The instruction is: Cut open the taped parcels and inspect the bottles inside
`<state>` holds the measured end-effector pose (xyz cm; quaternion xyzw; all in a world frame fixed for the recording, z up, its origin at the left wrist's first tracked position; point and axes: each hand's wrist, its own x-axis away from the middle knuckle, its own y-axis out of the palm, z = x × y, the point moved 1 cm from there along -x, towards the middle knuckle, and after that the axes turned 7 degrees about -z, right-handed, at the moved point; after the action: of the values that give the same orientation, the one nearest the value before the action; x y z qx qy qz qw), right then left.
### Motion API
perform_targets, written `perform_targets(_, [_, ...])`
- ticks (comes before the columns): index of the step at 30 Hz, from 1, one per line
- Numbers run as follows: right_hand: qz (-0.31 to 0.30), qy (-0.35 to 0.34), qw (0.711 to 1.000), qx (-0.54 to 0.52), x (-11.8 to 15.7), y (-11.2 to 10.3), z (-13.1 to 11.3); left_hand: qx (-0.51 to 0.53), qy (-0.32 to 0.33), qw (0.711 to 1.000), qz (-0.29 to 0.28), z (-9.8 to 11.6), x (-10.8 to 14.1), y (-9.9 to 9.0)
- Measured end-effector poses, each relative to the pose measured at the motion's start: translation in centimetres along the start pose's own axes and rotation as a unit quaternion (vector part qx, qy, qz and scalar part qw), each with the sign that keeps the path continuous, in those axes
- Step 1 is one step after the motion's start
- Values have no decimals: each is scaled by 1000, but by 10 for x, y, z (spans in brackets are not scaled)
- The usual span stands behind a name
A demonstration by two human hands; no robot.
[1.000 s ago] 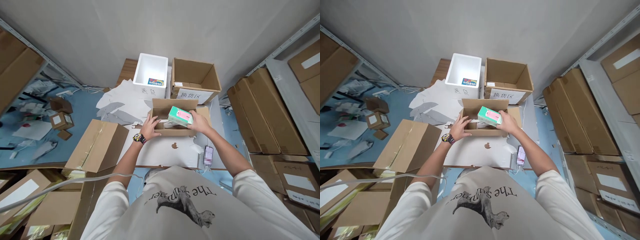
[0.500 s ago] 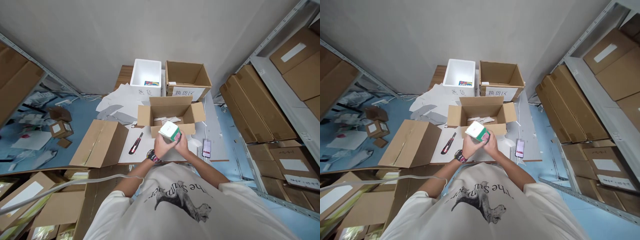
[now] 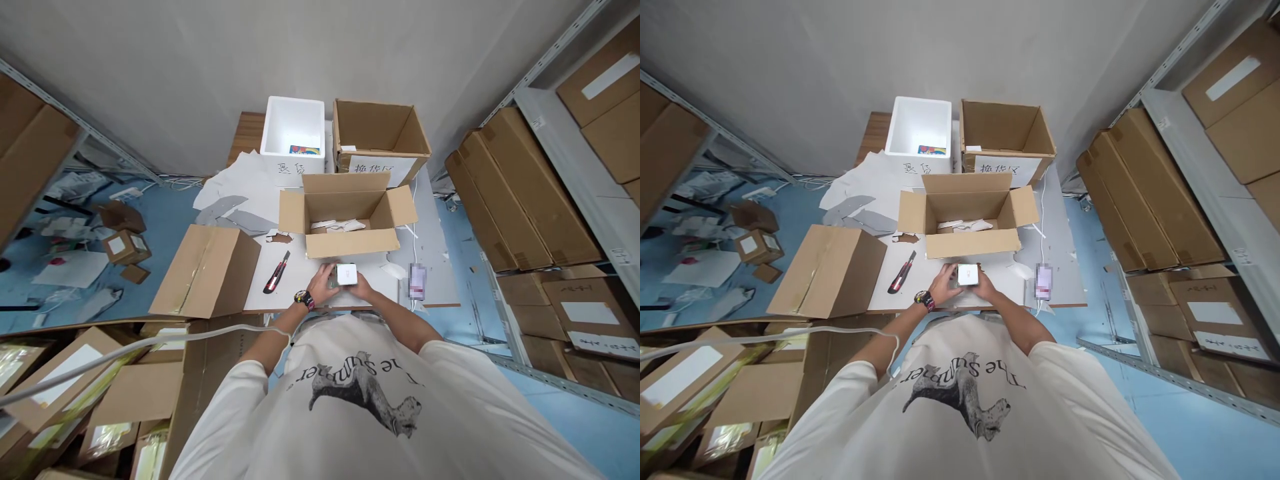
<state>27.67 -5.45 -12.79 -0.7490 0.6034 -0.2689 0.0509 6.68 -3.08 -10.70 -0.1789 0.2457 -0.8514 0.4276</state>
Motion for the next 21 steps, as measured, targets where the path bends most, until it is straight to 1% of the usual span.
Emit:
perform_targets(2, [-20,17,1000,5,-1,-10,1,-21,17,999,-27,1,-5,-3])
perform_targets(3, [-23,24,999,9,-1,-13,0,-35,14,999,-32,3,-8,-4])
perform_targets(6, [-15,37,999,23,2,-18,-6,-62,-28,997,-32,7,-16,-4])
perform_targets(9, [0,29,999,36,12,-25,-18,-69,-68,995,-27,9,-20,-1])
perform_targets(12, [46,-13,997,67,30,-38,-40,-78,-101,992,-13,9,-19,2])
perform_targets(14, [79,-46,988,123,41,-45,-59,-87,-110,990,-11,9,-18,5])
perform_targets(15, [85,-55,982,162,44,-46,-69,-92,-109,990,-11,10,-18,7])
perform_targets(16, [81,-53,974,203,46,-47,-80,-96,-108,989,-10,11,-18,8])
perform_targets(18, [59,-26,958,280,46,-44,-101,-105,-107,989,-4,12,-18,11])
perform_targets(21, [23,19,933,359,41,-36,-126,-113,-112,987,7,13,-17,14])
